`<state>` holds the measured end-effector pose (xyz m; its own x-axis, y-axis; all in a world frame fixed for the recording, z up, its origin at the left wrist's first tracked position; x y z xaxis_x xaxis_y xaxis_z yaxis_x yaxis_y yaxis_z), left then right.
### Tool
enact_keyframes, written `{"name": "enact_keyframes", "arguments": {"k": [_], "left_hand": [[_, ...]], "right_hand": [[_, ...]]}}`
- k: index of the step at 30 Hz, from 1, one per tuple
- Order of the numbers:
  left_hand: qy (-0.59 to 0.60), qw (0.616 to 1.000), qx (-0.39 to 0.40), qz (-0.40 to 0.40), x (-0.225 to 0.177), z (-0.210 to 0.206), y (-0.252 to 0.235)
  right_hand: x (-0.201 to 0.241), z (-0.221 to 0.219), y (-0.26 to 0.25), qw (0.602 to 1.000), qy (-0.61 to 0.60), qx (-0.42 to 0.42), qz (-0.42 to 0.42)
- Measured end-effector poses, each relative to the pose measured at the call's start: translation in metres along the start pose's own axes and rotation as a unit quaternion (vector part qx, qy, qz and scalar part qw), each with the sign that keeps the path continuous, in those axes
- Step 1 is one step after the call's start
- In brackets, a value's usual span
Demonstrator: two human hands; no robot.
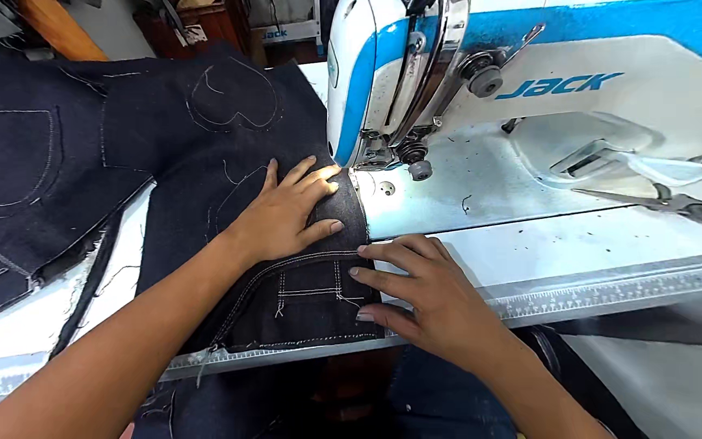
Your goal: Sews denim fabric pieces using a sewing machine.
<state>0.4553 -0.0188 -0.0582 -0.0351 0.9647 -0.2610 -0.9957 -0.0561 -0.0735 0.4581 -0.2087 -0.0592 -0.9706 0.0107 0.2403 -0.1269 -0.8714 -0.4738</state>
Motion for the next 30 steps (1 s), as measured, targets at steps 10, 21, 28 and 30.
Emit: {"name": "enact_keyframes", "arguments": {"k": [10, 21, 28, 30], "left_hand": [[-0.044, 0.998, -0.040, -0.003, -0.009, 0.002, 0.019], [-0.025, 0.998, -0.016, 0.052, 0.014, 0.001, -0.030], [-0.010, 0.977, -0.134, -0.164, -0.063, 0.040, 0.072], [0.122, 0.963, -0.056, -0.233, -0.064, 0.018, 0.104]], "right_hand": [[0.024, 0.002, 0.013, 1.000, 0.005, -0.003, -0.010], [0.010, 0.001, 0.010, 0.999, 0.022, -0.007, -0.032], [0.007, 0.006, 0.006, 1.000, 0.013, 0.004, -0.028], [0.003, 0.007, 0.002, 1.000, 0.012, 0.009, -0.023]]}}
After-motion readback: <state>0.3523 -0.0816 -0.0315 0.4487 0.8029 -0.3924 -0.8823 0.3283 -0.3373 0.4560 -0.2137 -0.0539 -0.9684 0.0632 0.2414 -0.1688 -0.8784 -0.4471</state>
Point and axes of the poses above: each hand's wrist, its own y-axis away from the middle knuckle, its own z-axis out of the back of the hand, x = y × z, the point moved 9 cm from there along -y, towards the middle knuckle, and after that the axes turned 7 degrees about z, right-handed, at the moved point
